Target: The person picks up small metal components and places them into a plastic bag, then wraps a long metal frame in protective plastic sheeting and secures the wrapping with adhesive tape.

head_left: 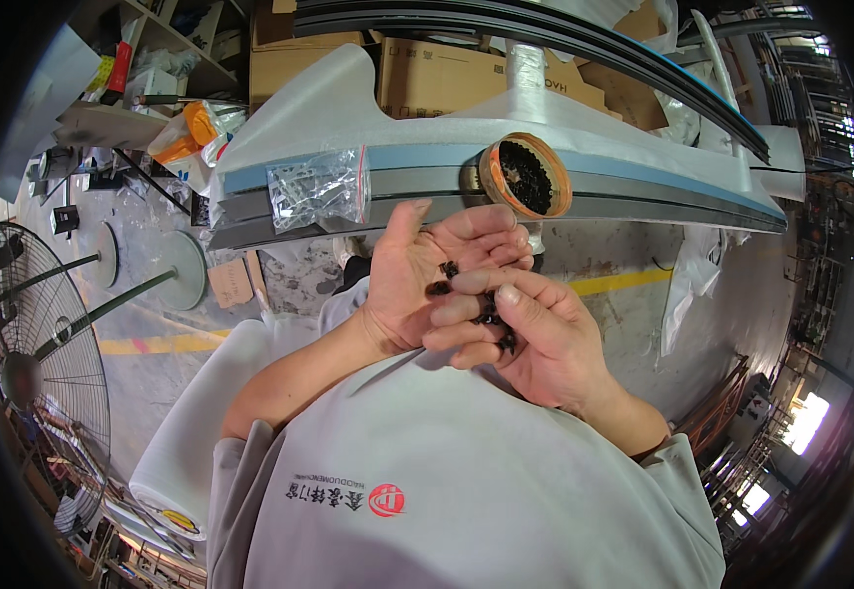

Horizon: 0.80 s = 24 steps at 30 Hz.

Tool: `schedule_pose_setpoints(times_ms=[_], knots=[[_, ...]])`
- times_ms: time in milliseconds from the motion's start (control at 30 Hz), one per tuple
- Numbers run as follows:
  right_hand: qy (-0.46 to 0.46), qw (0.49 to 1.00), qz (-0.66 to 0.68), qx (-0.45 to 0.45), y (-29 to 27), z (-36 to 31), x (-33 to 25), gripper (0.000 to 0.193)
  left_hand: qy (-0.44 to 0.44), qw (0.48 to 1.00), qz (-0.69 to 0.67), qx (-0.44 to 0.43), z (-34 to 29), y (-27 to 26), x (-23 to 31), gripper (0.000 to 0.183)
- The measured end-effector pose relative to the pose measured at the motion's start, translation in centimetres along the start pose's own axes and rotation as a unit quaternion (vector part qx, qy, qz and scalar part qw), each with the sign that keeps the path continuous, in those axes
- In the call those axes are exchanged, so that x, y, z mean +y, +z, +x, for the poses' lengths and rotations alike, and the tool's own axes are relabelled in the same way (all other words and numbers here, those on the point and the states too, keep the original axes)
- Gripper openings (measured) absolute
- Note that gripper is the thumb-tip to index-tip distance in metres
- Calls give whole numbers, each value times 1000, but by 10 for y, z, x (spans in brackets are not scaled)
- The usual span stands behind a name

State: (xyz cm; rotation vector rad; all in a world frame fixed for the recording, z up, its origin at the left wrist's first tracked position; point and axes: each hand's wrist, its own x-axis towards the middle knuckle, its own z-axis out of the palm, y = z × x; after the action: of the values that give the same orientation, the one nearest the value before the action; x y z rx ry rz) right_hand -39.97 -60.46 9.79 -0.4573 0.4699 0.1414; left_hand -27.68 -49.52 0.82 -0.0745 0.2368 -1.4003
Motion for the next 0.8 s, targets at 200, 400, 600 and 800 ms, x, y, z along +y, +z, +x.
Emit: schedule_pose_setpoints(times_ms=[200, 400, 600, 800], knots=[[2, 998, -54, 21, 9, 2, -5, 36, 0, 1000, -4, -14, 2, -3, 2, 76], [5, 999, -45, 17, 6, 2, -8, 40, 4, 1000, 13, -24, 7, -4, 3, 77], [4, 996, -73, 54, 8, 3, -9, 38, -1, 1000, 4, -24, 9, -2, 4, 76], [6, 999, -48, 16, 1, 2, -10, 36, 2, 999, 5, -46, 11, -3, 2, 76]])
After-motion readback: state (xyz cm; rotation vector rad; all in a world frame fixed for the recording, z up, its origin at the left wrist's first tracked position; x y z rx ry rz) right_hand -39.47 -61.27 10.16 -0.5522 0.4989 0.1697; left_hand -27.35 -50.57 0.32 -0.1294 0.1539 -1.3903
